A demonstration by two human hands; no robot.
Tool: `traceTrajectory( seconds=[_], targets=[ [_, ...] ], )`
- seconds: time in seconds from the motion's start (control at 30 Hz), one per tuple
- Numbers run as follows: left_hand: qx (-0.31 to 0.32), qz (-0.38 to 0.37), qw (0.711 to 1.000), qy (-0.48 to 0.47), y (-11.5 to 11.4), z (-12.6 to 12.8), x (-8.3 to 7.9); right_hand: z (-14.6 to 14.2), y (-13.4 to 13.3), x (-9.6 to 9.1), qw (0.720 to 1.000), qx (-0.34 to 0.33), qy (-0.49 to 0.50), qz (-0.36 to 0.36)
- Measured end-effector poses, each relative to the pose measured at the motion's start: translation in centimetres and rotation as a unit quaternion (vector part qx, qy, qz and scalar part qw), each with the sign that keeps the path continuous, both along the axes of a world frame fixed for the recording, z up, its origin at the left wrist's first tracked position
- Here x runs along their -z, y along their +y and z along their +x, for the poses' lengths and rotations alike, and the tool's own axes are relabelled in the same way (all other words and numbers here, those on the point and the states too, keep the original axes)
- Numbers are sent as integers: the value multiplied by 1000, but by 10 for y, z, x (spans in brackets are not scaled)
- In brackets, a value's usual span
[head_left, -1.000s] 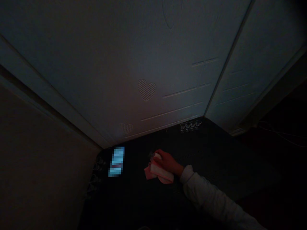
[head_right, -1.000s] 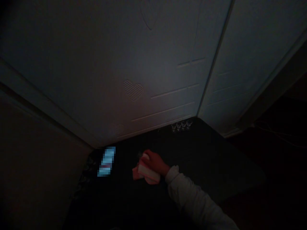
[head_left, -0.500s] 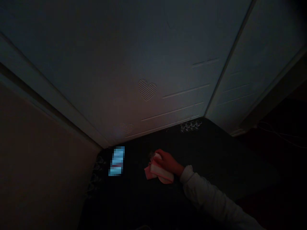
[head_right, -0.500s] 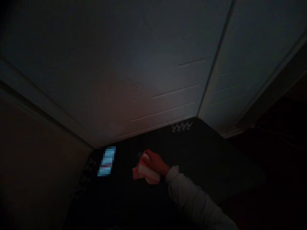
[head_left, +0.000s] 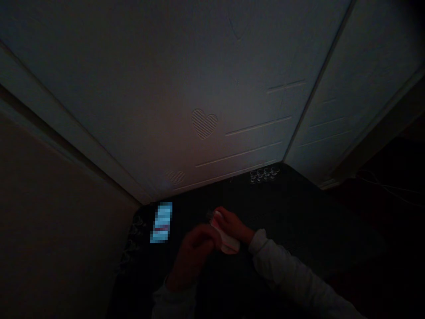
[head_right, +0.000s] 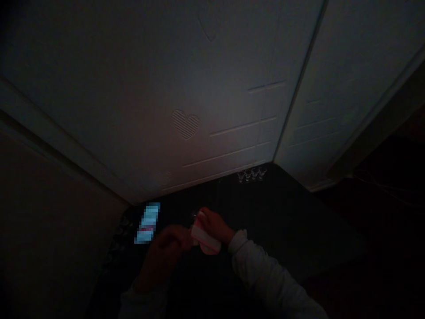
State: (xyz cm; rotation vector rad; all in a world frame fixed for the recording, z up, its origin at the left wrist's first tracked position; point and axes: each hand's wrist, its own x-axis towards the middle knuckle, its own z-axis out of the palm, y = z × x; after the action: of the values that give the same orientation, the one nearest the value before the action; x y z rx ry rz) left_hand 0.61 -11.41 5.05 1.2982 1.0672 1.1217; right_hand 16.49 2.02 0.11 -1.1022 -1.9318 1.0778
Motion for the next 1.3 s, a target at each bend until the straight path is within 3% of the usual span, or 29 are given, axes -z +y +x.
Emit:
traceTrajectory(
  seconds=[0.1, 0.17, 0.2, 0.3, 0.4, 0.77, 1.13, 1.3],
  targets=[
    [-180, -3, 983, 36, 82, 6, -20, -1, 0, 2, 1000, 5, 7, 5],
    [-244, -7, 967, 76, 105, 5, -11, -1, 0, 2, 1000, 16, 15, 2],
    [-244, -11, 966, 88, 108, 3, -2, -1, 0, 2, 1000, 21, 19, -3],
    [-226, -26, 969, 93, 104, 0, 28, -1, 0, 1, 999, 23, 34, -19],
    [-185, -47, 978, 82, 102, 0, 42, -1, 1, 0, 999, 13, 47, -24],
    [-100, -91, 991, 11, 113, -1, 43, -1, -1, -3, 997, 32, 52, -38],
    [-111, -82, 990, 6, 112, -5, 52, 0, 3, 3, 989, 47, 123, -60],
    [-100, -86, 991, 7, 111, -5, 48, 2, 3, 2, 988, 8, 132, -80]
  ],
)
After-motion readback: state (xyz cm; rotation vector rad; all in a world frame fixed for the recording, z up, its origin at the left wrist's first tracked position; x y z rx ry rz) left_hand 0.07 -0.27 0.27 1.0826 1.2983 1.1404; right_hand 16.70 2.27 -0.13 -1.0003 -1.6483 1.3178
